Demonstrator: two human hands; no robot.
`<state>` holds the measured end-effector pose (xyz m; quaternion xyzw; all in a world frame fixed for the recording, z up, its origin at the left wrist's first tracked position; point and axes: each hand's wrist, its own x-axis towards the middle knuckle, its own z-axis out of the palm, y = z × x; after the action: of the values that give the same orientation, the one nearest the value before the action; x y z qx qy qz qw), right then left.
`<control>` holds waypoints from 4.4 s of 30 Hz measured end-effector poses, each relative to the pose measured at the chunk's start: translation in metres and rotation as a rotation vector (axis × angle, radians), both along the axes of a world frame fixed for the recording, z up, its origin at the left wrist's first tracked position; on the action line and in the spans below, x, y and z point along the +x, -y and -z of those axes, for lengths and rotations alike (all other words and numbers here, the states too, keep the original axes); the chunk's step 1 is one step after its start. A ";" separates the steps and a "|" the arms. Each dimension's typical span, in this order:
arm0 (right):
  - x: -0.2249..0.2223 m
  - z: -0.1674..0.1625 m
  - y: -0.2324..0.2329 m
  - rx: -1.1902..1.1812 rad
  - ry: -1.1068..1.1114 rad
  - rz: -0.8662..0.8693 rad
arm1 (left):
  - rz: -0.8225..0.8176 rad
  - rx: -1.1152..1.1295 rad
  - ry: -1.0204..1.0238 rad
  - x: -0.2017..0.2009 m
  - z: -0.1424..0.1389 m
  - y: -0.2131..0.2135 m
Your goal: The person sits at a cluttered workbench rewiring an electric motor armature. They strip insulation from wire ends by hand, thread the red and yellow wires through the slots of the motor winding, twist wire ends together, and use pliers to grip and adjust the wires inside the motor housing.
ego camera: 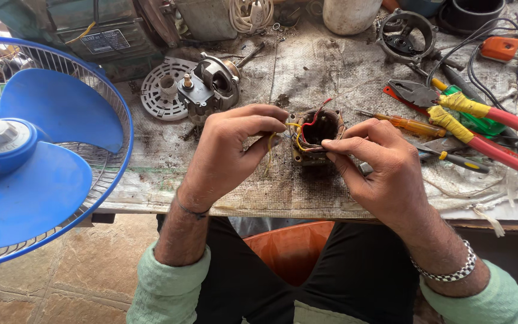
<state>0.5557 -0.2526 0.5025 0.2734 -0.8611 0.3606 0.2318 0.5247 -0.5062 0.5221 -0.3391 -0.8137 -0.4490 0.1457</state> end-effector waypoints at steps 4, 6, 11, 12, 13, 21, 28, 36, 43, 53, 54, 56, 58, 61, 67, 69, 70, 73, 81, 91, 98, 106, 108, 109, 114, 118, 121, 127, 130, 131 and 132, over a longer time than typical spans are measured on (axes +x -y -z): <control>-0.001 0.000 0.000 -0.013 0.020 0.006 | -0.299 -0.097 -0.325 0.015 -0.012 -0.005; -0.001 0.000 0.000 0.005 -0.014 0.011 | -0.527 -0.012 -0.489 0.038 -0.017 -0.011; -0.002 0.002 0.001 0.017 -0.015 0.021 | -0.211 -0.429 -0.499 0.052 -0.008 -0.039; -0.003 0.002 0.001 0.005 -0.004 0.016 | -0.220 -0.501 -0.482 0.046 -0.003 -0.042; -0.004 0.001 0.000 -0.007 0.006 0.014 | -0.247 -0.483 -0.470 0.041 0.001 -0.043; -0.008 0.004 -0.002 -0.005 -0.056 0.091 | -0.250 -0.441 -0.396 0.021 0.021 -0.037; -0.008 0.003 -0.009 0.003 -0.043 0.094 | -0.190 -0.366 -0.345 0.012 0.021 -0.036; -0.010 0.006 -0.009 0.003 -0.067 0.076 | -0.105 -0.199 -0.280 0.009 0.024 -0.037; -0.009 0.006 -0.009 0.032 -0.100 0.068 | -0.123 -0.215 -0.229 0.007 0.021 -0.040; -0.004 0.005 -0.012 -0.033 -0.054 0.050 | -0.082 -0.312 -0.308 0.014 0.016 -0.040; -0.003 0.005 -0.012 -0.030 -0.057 0.050 | -0.088 -0.326 -0.318 0.014 0.017 -0.040; -0.002 0.006 -0.012 -0.015 -0.076 0.054 | -0.080 -0.331 -0.316 0.013 0.017 -0.041; -0.002 0.006 -0.013 0.006 -0.110 0.066 | -0.078 -0.339 -0.321 0.012 0.018 -0.042; -0.003 0.007 -0.013 0.040 -0.152 0.071 | -0.088 -0.350 -0.328 0.011 0.019 -0.045; -0.005 0.009 -0.018 0.076 -0.160 0.041 | -0.089 -0.342 -0.312 0.010 0.019 -0.047; -0.007 0.010 -0.019 0.071 -0.133 0.029 | -0.073 -0.299 -0.297 0.009 0.018 -0.046; -0.007 0.010 -0.019 0.068 -0.119 0.023 | -0.072 -0.305 -0.296 0.008 0.017 -0.045; -0.009 0.010 -0.019 0.092 -0.113 0.015 | -0.078 -0.313 -0.289 0.006 0.014 -0.045; -0.011 0.011 -0.019 0.120 -0.110 0.008 | -0.236 -0.485 -0.419 0.012 0.010 -0.049; -0.011 0.005 -0.017 0.166 -0.180 0.013 | -0.279 -0.667 -0.499 0.016 0.003 -0.053; -0.008 0.000 -0.013 0.100 -0.089 -0.018 | -0.232 -0.599 -0.478 0.016 0.002 -0.056; -0.004 -0.014 -0.009 0.213 -0.166 0.007 | -0.219 -0.613 -0.460 0.014 0.003 -0.055; -0.008 -0.013 -0.004 0.126 -0.071 0.015 | -0.214 -0.603 -0.462 0.014 0.003 -0.056; -0.009 -0.012 -0.002 0.082 -0.022 0.019 | -0.216 -0.602 -0.459 0.014 0.003 -0.056; -0.013 -0.012 -0.003 0.023 0.113 0.033 | -0.241 -0.616 -0.466 0.012 0.001 -0.058; -0.021 -0.016 -0.005 0.040 0.113 0.043 | -0.209 -0.576 -0.440 0.007 0.000 -0.054; -0.030 -0.021 -0.004 0.026 0.162 0.041 | -0.104 -0.440 -0.384 -0.002 0.000 -0.046; -0.044 -0.023 -0.002 -0.037 0.284 0.007 | -0.013 -0.040 -0.142 -0.018 -0.002 -0.003; -0.050 -0.022 -0.001 -0.034 0.304 0.000 | -0.117 -0.119 -0.097 -0.018 0.006 0.005; -0.051 -0.022 0.000 -0.040 0.306 -0.004 | -0.097 -0.121 -0.081 -0.020 0.010 0.002; -0.053 -0.021 0.000 -0.046 0.309 -0.009 | -0.078 -0.122 -0.065 -0.022 0.014 -0.001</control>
<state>0.5027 -0.2523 0.5237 0.2130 -0.8768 0.4190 0.1014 0.5026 -0.5053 0.5076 -0.3299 -0.8471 -0.3812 0.1684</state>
